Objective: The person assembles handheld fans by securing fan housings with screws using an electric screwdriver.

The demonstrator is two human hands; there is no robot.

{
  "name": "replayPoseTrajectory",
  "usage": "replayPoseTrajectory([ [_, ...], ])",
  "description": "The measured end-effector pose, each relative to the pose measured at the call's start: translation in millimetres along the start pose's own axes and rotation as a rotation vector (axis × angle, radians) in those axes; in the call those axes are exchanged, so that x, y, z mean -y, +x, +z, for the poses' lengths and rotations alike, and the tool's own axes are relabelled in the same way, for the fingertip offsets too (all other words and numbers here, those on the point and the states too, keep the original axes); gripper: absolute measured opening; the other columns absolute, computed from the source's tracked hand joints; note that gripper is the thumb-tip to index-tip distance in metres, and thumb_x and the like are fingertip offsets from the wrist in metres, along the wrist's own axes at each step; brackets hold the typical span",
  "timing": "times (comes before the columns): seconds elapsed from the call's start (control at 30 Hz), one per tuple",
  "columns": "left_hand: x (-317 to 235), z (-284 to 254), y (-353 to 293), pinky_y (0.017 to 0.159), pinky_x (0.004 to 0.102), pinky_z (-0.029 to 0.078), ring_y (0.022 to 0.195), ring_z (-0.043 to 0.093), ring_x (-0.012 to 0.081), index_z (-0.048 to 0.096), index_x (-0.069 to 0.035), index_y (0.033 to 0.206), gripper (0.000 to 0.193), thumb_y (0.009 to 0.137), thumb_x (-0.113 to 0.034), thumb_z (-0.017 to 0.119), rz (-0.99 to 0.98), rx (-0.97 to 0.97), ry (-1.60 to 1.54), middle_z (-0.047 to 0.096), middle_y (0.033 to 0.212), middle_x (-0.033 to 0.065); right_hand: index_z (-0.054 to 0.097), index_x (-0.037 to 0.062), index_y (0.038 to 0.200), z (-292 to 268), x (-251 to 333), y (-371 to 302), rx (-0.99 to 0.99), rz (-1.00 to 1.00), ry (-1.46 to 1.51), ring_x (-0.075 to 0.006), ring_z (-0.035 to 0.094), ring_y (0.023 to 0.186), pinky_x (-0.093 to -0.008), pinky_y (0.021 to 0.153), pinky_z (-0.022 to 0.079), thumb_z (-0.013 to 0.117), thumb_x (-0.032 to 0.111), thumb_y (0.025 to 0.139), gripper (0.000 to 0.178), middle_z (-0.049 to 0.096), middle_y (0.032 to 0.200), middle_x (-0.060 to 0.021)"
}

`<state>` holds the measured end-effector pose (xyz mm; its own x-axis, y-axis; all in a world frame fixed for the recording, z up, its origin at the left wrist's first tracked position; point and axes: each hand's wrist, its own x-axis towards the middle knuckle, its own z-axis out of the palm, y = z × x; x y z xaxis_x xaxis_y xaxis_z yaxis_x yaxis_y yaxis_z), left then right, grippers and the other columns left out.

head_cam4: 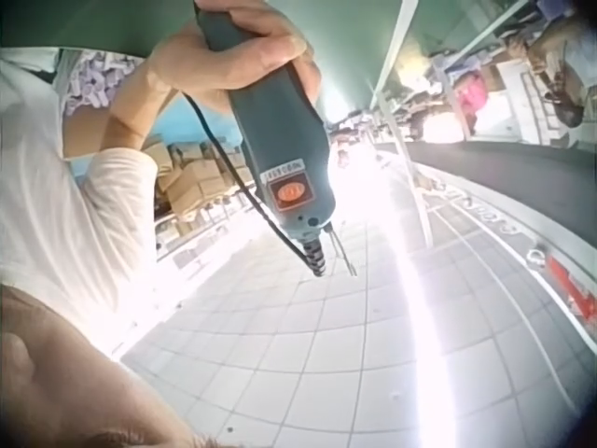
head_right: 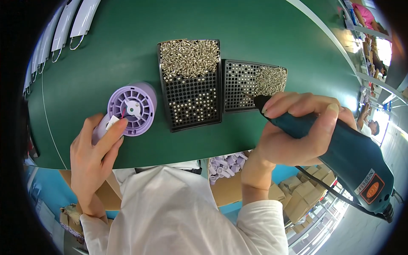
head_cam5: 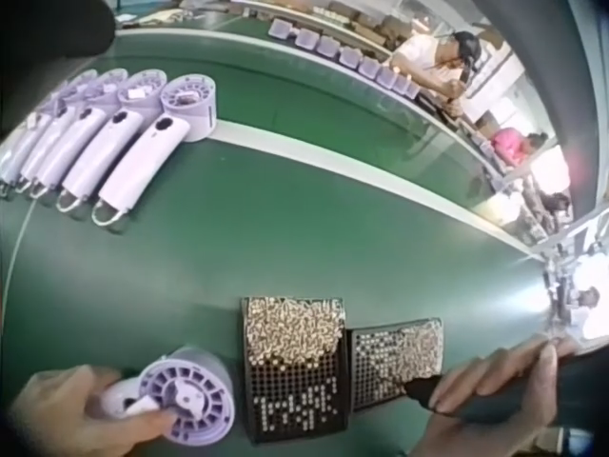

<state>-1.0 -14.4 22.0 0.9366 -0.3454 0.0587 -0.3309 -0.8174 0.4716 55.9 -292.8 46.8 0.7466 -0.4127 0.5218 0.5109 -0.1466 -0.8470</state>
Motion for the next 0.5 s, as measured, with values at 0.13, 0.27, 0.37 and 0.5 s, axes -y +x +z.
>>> replayPoseTrajectory([
  [0.13,1.7,0.3,0.8,0.057,0.0325,0.051,0.07,0.059,0.0224,0.07,-0.023,0.107,0.044,0.066,-0.006,0.068,0.015,0.006,-0.002,0.055,0.092,0.0097,0.04,0.0052,0.099,2.0,0.7,-1.9,-0.007,-0.025,-0.007,-0.0209,0.043,0.033,-0.0351,0.03,0.042,0.042,0.017,0.092,0.014,0.045,0.058,-0.0107],
  [0.27,5.0,-1.4,-2.2,0.059,0.0353,0.048,0.074,0.059,0.0285,0.066,-0.014,0.11,0.043,0.07,-0.001,0.072,0.049,0.044,-0.034,0.058,0.1,0.0133,0.04,0.0043,0.098,4.1,1.7,-2.0,0.014,-0.037,-0.002,-0.0209,0.043,0.032,-0.0349,0.03,0.042,0.043,0.017,0.092,0.014,0.045,0.057,-0.0105],
  [0.37,4.8,-0.4,-1.8,0.059,0.0354,0.048,0.073,0.059,0.0283,0.066,-0.014,0.11,0.043,0.07,-0.002,0.072,0.044,0.027,-0.054,0.058,0.1,0.0133,0.041,0.0042,0.095,6.4,2.7,-3.0,-0.005,-0.016,-0.021,-0.0207,0.042,0.032,-0.0347,0.03,0.042,0.044,0.018,0.092,0.015,0.045,0.057,-0.0102],
  [0.5,3.2,0.8,-1.8,0.058,0.0355,0.049,0.073,0.059,0.0283,0.066,-0.015,0.11,0.042,0.07,-0.002,0.072,0.038,0.031,-0.052,0.057,0.1,0.0132,0.043,0.0028,0.082,4.8,3.1,-1.5,-0.025,-0.014,-0.048,-0.0205,0.042,0.032,-0.0346,0.03,0.042,0.045,0.02,0.09,0.02,0.043,0.057,-0.0092],
])
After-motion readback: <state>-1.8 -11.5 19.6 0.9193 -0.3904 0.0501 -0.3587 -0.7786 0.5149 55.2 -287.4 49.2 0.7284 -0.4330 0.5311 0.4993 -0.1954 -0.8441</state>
